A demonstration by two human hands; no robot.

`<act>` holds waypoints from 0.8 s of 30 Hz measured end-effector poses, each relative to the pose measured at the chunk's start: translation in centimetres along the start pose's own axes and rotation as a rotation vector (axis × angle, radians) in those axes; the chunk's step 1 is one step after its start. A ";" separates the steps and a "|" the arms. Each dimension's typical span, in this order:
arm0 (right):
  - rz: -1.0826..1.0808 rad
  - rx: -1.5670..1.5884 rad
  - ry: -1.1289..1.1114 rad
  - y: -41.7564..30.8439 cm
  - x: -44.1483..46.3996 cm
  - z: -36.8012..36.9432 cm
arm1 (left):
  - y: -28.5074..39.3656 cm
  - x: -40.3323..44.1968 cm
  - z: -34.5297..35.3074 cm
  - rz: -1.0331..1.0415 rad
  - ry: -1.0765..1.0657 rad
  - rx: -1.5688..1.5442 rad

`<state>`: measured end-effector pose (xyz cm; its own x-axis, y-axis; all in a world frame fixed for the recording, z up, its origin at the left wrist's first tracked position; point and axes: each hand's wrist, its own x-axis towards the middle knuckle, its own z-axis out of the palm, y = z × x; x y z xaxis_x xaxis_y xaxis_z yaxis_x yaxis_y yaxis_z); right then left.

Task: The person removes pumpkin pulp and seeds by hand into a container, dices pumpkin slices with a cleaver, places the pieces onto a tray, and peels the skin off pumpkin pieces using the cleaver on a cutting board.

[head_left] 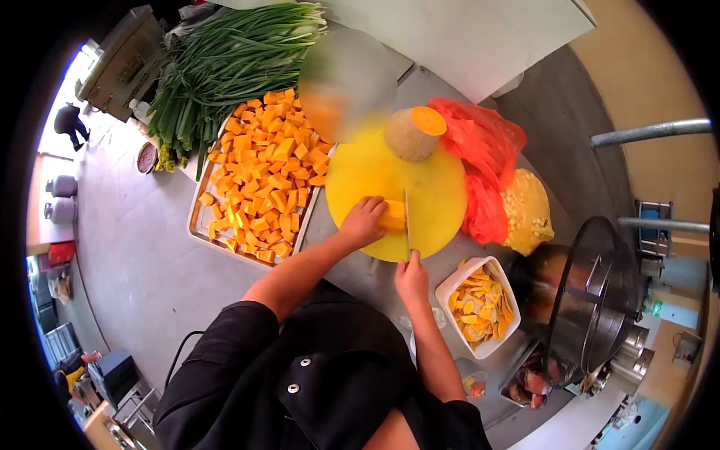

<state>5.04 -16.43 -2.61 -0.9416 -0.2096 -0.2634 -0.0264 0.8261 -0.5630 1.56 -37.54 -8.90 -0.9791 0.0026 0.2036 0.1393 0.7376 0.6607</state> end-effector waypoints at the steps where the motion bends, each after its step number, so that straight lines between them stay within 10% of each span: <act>1: -0.006 -0.002 -0.028 -0.4 0.1 0.0 | -0.2 -0.1 -0.3 -0.006 -0.017 -0.002; 24: -0.065 -0.127 -0.102 -7.8 2.9 -5.1 | -2.0 -0.4 -2.2 0.039 -0.089 -0.154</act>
<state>0.79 -20.82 4.98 -0.8977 -0.3117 -0.3112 -0.1346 0.8669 -0.4800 2.04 -40.52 -8.73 -0.9809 0.0940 0.1704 0.1914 0.6240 0.7576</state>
